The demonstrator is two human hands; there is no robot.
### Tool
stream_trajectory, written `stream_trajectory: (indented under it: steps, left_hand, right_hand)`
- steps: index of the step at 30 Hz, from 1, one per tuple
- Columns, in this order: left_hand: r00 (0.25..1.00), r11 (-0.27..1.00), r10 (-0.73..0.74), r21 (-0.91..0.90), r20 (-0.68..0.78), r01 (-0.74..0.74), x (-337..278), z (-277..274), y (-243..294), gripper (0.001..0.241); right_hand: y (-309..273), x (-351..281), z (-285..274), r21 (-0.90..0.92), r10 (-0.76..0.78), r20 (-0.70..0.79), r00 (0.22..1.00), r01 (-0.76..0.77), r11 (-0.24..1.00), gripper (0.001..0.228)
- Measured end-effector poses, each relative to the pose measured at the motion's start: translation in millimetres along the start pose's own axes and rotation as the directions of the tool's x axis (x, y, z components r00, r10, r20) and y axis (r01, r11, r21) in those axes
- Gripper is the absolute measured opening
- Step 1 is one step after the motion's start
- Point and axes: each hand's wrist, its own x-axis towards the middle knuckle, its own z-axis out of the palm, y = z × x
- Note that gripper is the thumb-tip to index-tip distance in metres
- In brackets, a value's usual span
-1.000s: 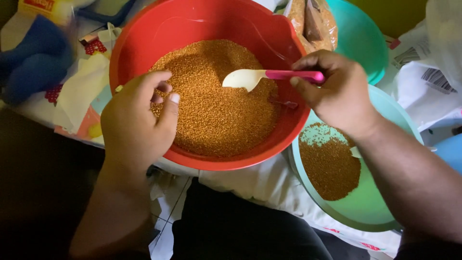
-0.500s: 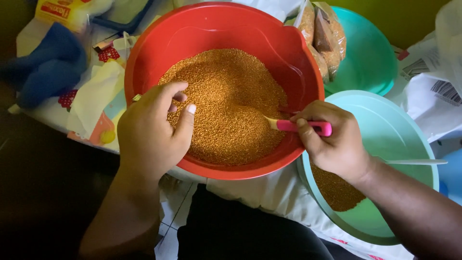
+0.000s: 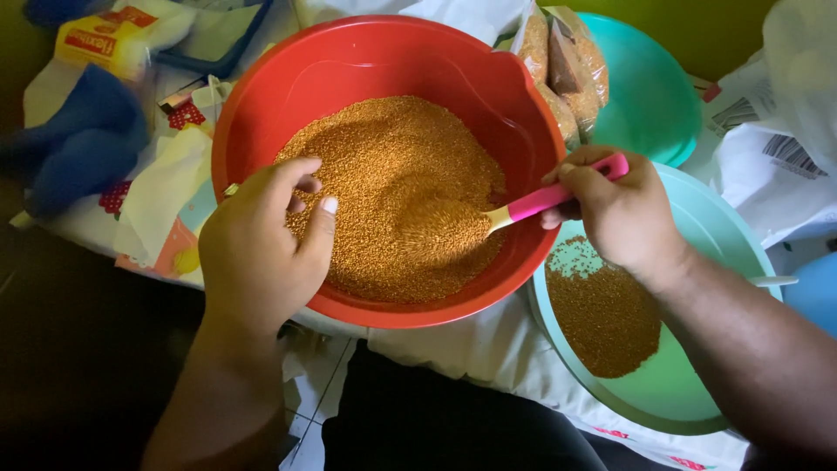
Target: The person scoops seeds from a large red bowl into a smaller blue bowl, using a spoon to measure and mix different types of grain.
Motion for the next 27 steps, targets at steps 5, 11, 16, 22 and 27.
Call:
stream_trajectory:
  steps: [5,11,16,22,27]
  left_hand:
    - [0.999,0.999,-0.04,-0.012,0.024,0.04,0.9,-0.9,1.9,0.034]
    - [0.999,1.0,-0.028,-0.006,0.021,0.028,0.2,0.1,0.3,0.033]
    - [0.999,0.999,-0.034,0.011,0.022,0.034,0.5,0.4,1.1,0.033]
    - [1.0,1.0,-0.01,0.011,0.011,0.01,0.3,1.6,-0.6,0.034]
    - [0.999,0.999,-0.041,0.003,0.036,0.04,1.1,-0.2,1.0,0.036]
  right_hand:
    - [1.8,6.0,-8.2,0.114,-0.053,-0.022,0.998,0.056,0.992,0.017]
    - [4.6,10.3,-15.4,0.207,-0.092,-0.07,0.993,0.105,0.973,0.012]
    - [3.7,12.0,-14.8,0.214,-0.086,-0.081,0.993,0.101,0.972,0.014]
    - [6.1,13.9,-15.8,0.221,-0.098,-0.053,0.994,0.108,0.969,0.016]
    - [3.6,14.1,-16.2,0.303,-0.092,-0.089,0.992,0.115,0.946,0.013]
